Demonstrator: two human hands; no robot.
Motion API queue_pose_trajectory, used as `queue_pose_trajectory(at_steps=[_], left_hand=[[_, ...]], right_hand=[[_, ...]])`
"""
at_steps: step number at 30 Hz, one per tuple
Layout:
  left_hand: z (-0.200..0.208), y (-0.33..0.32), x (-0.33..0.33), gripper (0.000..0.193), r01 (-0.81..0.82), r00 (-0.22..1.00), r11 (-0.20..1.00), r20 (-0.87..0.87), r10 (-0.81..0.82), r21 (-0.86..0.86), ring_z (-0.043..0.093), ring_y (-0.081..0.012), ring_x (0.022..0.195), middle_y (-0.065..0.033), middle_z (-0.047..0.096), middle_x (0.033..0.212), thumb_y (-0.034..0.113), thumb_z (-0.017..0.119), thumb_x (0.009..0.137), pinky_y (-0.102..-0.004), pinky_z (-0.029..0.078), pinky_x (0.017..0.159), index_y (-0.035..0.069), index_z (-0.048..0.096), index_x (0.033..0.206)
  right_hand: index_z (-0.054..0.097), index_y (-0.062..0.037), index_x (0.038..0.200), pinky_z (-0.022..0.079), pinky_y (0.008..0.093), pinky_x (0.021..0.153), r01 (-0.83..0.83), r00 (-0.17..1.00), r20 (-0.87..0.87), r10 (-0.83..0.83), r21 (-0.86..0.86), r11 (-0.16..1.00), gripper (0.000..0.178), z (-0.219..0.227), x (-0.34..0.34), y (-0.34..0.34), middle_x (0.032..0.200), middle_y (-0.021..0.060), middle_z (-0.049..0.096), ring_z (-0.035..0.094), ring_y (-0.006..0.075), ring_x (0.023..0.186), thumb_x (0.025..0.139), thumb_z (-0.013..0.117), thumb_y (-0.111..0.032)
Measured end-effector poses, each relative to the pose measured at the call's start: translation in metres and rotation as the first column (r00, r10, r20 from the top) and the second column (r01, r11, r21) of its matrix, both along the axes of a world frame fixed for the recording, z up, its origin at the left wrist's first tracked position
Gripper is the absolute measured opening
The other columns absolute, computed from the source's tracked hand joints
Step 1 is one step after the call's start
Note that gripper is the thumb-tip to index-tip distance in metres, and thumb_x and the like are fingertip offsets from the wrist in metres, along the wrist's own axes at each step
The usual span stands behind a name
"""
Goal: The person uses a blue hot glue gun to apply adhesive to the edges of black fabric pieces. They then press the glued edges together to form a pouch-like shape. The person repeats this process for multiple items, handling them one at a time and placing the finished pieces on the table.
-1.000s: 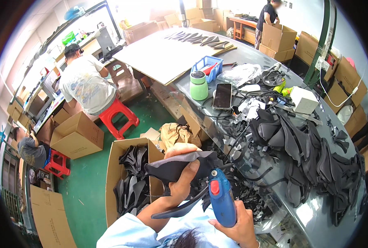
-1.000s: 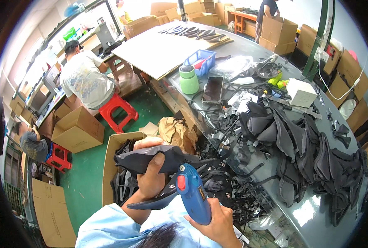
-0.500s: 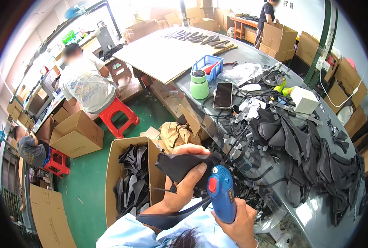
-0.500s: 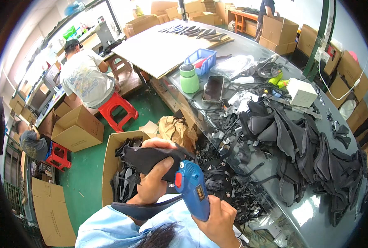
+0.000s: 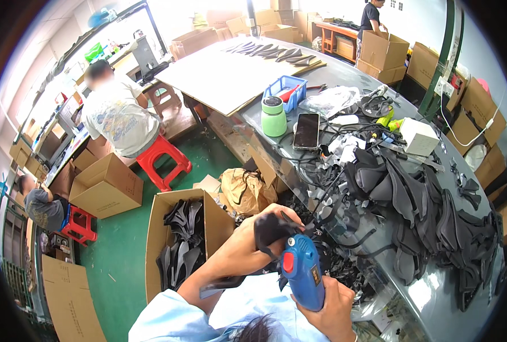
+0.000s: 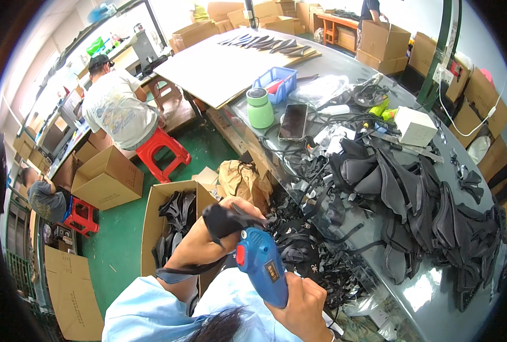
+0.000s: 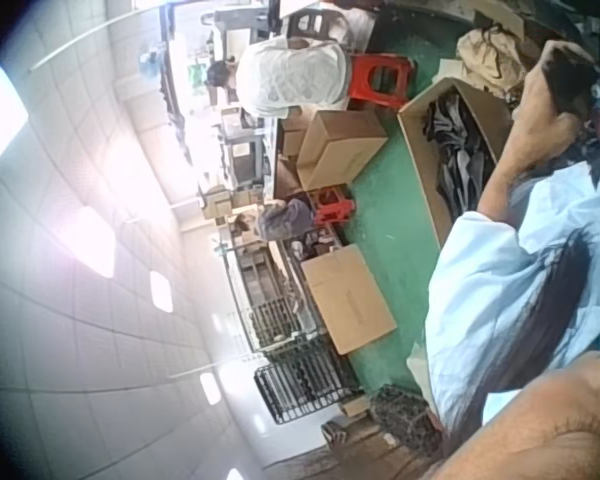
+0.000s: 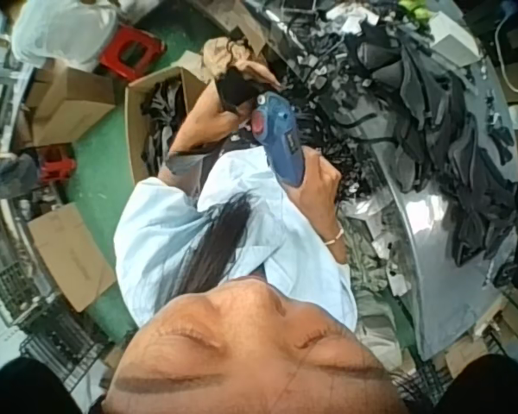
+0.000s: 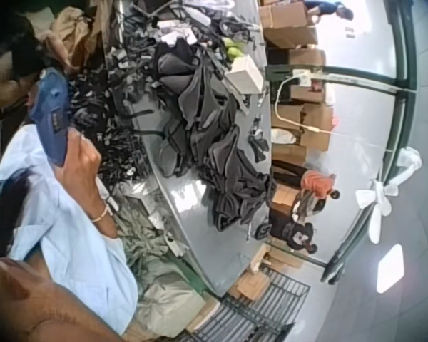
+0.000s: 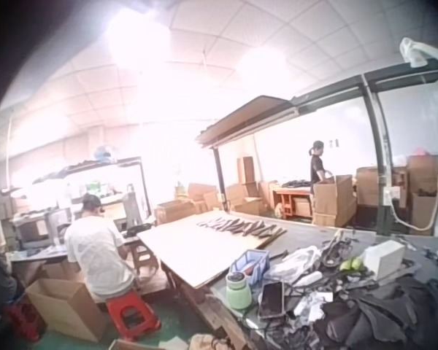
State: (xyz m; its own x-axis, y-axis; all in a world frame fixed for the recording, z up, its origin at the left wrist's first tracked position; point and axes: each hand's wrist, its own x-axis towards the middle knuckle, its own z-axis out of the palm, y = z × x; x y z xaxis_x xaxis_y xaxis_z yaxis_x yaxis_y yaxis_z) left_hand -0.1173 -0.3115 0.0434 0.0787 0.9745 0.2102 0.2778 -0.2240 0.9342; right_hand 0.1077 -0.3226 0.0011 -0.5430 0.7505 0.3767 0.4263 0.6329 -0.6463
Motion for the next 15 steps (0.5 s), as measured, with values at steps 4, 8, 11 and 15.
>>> queue_pose_trajectory(at_steps=[4, 8, 11, 15], left_hand=[[0.005, 0.000, 0.006, 0.030, 0.045, 0.997, 0.995, 0.062, -0.039, -0.092, 0.056, -0.0183, 0.097, -0.0100, 0.060, 0.102, -0.004, 0.058, 0.072, -0.0320, 0.042, 0.090, -0.001, 0.058, 0.101], [-0.018, 0.004, -0.010, 0.038, 0.190, 0.952, 0.981, -0.237, -0.192, -0.034, 0.058, -0.0253, 0.097, -0.0119, 0.058, 0.099, -0.001, 0.060, 0.074, -0.0349, 0.045, 0.084, 0.001, 0.049, 0.110], [-0.024, 0.003, -0.012, 0.040, 0.283, 0.907, 0.941, -0.267, -0.325, -0.184, 0.058, -0.0254, 0.095, -0.0136, 0.058, 0.099, 0.004, 0.062, 0.078, -0.0358, 0.045, 0.081, 0.003, 0.045, 0.114], [-0.029, 0.000, 0.013, 0.048, 0.494, 0.845, 0.778, 0.003, -0.535, -0.389, 0.055, -0.0237, 0.090, -0.0151, 0.055, 0.102, 0.019, 0.064, 0.083, -0.0331, 0.043, 0.078, 0.009, 0.038, 0.122]], right_hand=[[0.051, 0.0000, 0.097, 0.047, 0.0372, 0.054, -0.080, 0.994, -0.068, 0.080, 0.005, 0.997, 0.051, -0.001, 0.000, 0.005, 0.069, 0.0134, 0.059, 0.059, 0.0303, 0.057, 0.059, 0.081, -0.018], [0.051, -0.0004, 0.098, 0.046, 0.0380, 0.053, -0.097, 0.992, -0.080, 0.099, 0.032, 0.995, 0.052, 0.006, -0.001, 0.008, 0.069, 0.0132, 0.059, 0.058, 0.0310, 0.057, 0.060, 0.081, -0.019], [0.051, 0.0002, 0.095, 0.047, 0.0361, 0.052, -0.014, 0.990, -0.142, 0.021, 0.048, 0.999, 0.051, 0.002, 0.000, 0.013, 0.067, 0.0104, 0.060, 0.058, 0.0280, 0.053, 0.059, 0.082, -0.017], [0.050, -0.0009, 0.096, 0.051, 0.0342, 0.059, 0.012, 0.909, -0.399, -0.119, -0.261, 0.965, 0.050, 0.003, -0.009, 0.026, 0.075, 0.0119, 0.063, 0.064, 0.0245, 0.061, 0.063, 0.083, -0.018]])
